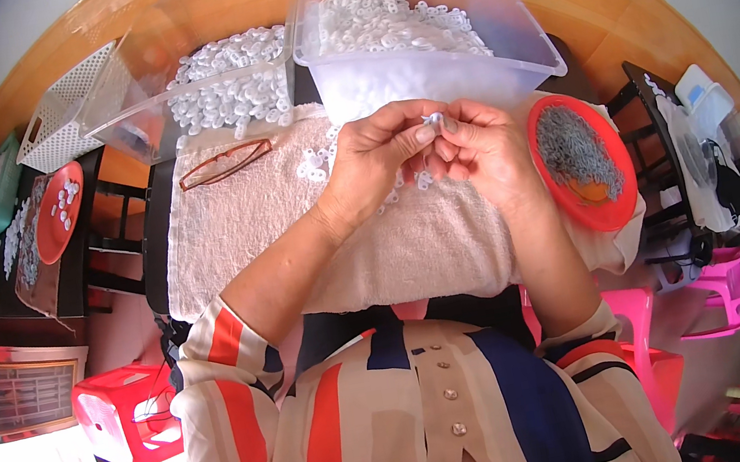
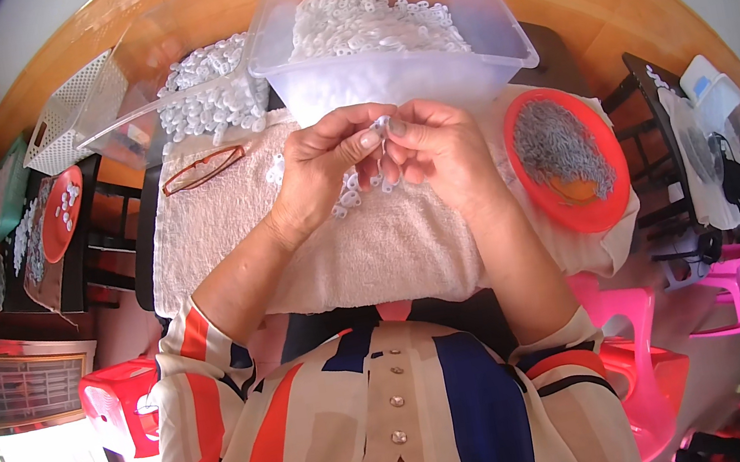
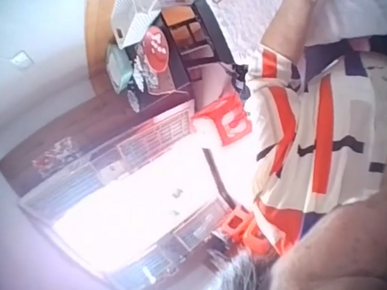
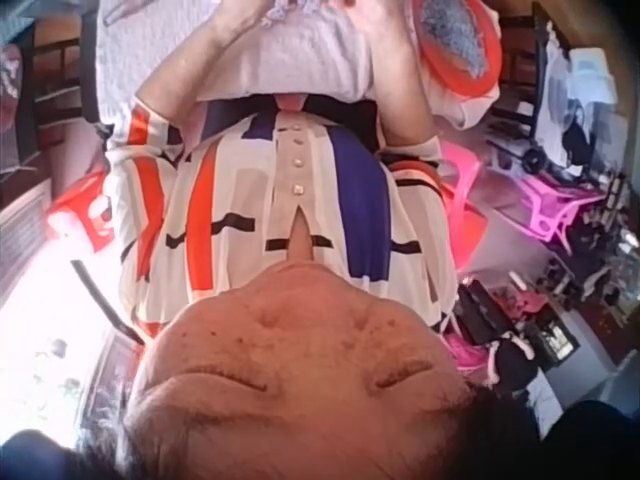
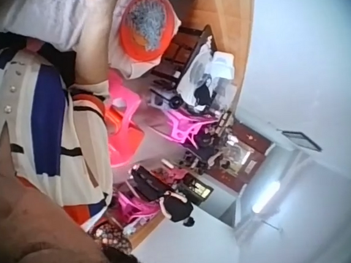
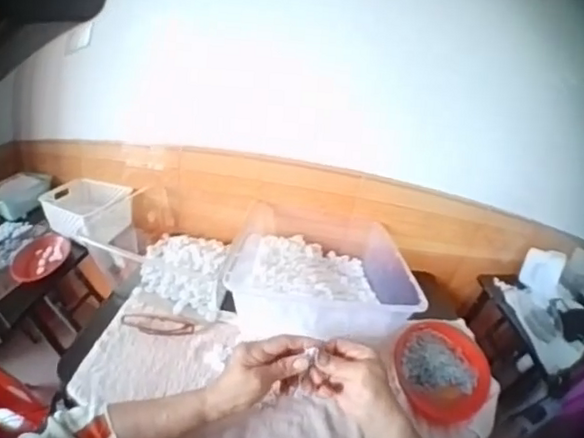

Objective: Manually assembling small white plastic components by inserting metal pins into them at a workstation.

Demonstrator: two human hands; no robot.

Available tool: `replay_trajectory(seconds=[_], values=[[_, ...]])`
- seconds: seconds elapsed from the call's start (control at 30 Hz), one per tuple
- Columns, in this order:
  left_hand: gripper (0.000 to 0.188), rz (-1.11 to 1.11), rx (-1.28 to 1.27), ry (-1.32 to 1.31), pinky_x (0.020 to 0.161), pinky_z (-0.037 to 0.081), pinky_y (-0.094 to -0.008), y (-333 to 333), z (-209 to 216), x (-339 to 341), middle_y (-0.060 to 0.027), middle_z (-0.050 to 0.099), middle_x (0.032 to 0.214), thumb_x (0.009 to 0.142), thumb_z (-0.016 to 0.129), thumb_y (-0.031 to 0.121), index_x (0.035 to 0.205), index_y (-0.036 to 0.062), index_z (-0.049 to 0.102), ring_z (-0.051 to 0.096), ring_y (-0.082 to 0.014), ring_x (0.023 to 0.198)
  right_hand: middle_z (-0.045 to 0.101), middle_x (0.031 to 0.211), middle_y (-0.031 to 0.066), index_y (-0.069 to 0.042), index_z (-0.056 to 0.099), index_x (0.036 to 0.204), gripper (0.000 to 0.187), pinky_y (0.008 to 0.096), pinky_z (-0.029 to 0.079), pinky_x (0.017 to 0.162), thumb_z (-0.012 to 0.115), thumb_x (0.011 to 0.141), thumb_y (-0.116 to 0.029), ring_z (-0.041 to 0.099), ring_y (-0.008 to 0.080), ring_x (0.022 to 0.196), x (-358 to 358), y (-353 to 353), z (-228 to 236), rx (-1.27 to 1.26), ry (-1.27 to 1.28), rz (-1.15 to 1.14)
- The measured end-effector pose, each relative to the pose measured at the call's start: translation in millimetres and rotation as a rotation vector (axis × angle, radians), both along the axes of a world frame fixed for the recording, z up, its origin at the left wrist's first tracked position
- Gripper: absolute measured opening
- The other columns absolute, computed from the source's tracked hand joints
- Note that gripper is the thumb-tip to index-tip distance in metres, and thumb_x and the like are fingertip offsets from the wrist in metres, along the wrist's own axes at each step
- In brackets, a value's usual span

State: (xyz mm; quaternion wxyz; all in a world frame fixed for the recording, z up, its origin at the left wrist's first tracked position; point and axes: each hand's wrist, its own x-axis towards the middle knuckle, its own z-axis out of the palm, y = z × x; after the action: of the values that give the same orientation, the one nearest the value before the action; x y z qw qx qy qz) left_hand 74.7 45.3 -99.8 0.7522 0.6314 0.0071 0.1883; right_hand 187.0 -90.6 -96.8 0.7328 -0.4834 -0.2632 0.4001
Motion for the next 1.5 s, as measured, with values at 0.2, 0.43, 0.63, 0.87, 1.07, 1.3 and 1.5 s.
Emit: replay_trajectory(seconds=[0.2, 0.43, 0.63, 0.87, 1.07, 1.3, 1.5], values=[[0.019, -0.016, -0.045, -0.003, 0.051, 0.044, -0.0205, -6.4, -2.7, -1.5, -0.0068, 0.066, 0.081, 0.097, 0.053, 0.009, 0.110, -0.0015, 0.061, 0.061, -0.0106, 0.064, 0.056, 0.065, 0.0060, 0.000, 0.057, 0.087, 0.018, 0.0204, 0.036, 0.041, 0.060, 0.093, -0.016, 0.060, 0.0196, 0.052, -0.2, -1.1, -2.2, 0.006, 0.052, 0.055], [0.018, 0.025, -0.073, -0.031, 0.050, 0.042, -0.0207, -13.5, -6.0, -5.3, -0.0066, 0.066, 0.078, 0.097, 0.055, 0.012, 0.109, 0.0000, 0.060, 0.060, -0.0105, 0.061, 0.054, 0.063, 0.0068, 0.002, 0.057, 0.088, 0.018, 0.0216, 0.036, 0.039, 0.059, 0.093, -0.015, 0.059, 0.0209, 0.051, -0.5, 0.6, -10.2, 0.045, 0.099, 0.101], [0.018, 0.026, -0.068, -0.036, 0.050, 0.041, -0.0205, -13.4, -6.6, -5.0, -0.0072, 0.067, 0.077, 0.097, 0.055, 0.014, 0.108, 0.0006, 0.060, 0.060, -0.0112, 0.059, 0.053, 0.062, 0.0069, 0.002, 0.057, 0.088, 0.018, 0.0206, 0.034, 0.038, 0.060, 0.093, -0.015, 0.059, 0.0215, 0.051, -1.8, 0.6, -13.6, 0.089, 0.131, 0.129], [0.012, 0.054, -0.078, -0.035, 0.050, 0.039, -0.0186, -14.8, -8.2, -3.7, -0.0028, 0.063, 0.075, 0.096, 0.056, 0.009, 0.104, 0.0031, 0.061, 0.058, -0.0081, 0.056, 0.053, 0.064, 0.0068, 0.001, 0.056, 0.087, 0.017, 0.0201, 0.034, 0.038, 0.060, 0.093, -0.015, 0.060, 0.0218, 0.052, -5.8, 2.2, -13.3, 0.097, 0.151, 0.116], [0.014, 0.069, -0.088, -0.075, 0.052, 0.041, -0.0191, -15.2, -4.7, 1.4, -0.0042, 0.065, 0.077, 0.095, 0.057, 0.010, 0.106, 0.0016, 0.061, 0.060, -0.0086, 0.061, 0.054, 0.065, 0.0059, 0.000, 0.057, 0.085, 0.018, 0.0207, 0.035, 0.041, 0.062, 0.092, -0.016, 0.058, 0.0190, 0.052, -5.8, 3.8, -6.8, 0.094, 0.063, 0.012], [0.013, 0.127, 0.000, 0.020, 0.049, 0.044, -0.0211, -11.9, 3.8, 0.5, -0.0081, 0.066, 0.081, 0.091, 0.060, 0.005, 0.101, -0.0031, 0.063, 0.058, -0.0107, 0.060, 0.054, 0.064, 0.0035, -0.003, 0.060, 0.083, 0.018, 0.0211, 0.033, 0.044, 0.065, 0.089, -0.020, 0.056, 0.0156, 0.052, 2.7, -0.5, -0.6, 0.005, 0.004, -0.066], [0.008, 0.440, -0.113, -0.238, 0.045, 0.043, -0.0213, 5.1, 41.9, -17.3, -0.0111, 0.065, 0.077, 0.083, 0.062, -0.002, 0.091, -0.0039, 0.064, 0.058, -0.0113, 0.055, 0.055, 0.063, 0.0005, -0.004, 0.062, 0.081, 0.015, 0.0214, 0.033, 0.047, 0.066, 0.088, -0.016, 0.056, 0.0126, 0.053, 2.6, -13.2, 14.9, -0.049, -0.115, -0.261]])
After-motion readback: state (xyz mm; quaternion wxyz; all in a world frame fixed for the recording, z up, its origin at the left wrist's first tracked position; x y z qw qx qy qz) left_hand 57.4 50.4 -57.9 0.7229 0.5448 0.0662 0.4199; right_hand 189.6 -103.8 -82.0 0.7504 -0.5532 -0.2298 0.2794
